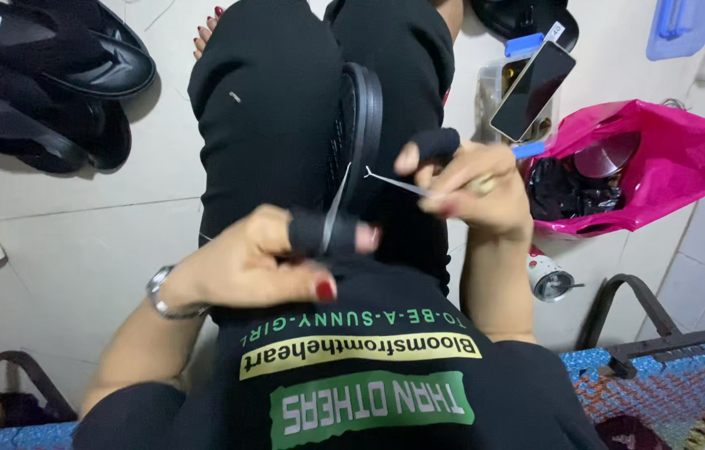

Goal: The person sits on the floor and sews a black shoe using a needle and white thread. They repeatedly push the needle through the shoe's sole and pull the thread tight to secure the stitching.

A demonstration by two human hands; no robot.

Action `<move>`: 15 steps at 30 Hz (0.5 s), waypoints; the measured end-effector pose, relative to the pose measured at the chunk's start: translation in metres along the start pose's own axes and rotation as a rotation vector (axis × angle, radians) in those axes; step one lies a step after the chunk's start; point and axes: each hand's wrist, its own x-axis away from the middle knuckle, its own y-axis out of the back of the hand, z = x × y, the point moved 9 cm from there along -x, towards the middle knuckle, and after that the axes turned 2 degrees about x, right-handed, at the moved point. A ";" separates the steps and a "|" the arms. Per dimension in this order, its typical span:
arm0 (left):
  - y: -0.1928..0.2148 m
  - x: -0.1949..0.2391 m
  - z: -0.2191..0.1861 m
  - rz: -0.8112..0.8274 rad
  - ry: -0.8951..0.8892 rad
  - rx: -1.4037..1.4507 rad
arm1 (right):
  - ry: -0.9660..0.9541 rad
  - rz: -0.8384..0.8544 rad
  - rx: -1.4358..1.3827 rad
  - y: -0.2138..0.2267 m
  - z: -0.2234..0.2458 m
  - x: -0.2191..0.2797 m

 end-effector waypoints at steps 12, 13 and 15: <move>0.008 0.024 0.025 -0.323 0.006 -0.812 | -0.238 -0.540 -0.686 0.041 -0.062 -0.023; 0.016 0.033 0.033 -0.238 0.005 -0.538 | -0.191 -0.484 -0.641 0.049 -0.067 -0.020; 0.077 0.073 0.082 -0.152 0.008 -0.257 | -0.151 -0.430 -0.597 0.069 -0.063 -0.008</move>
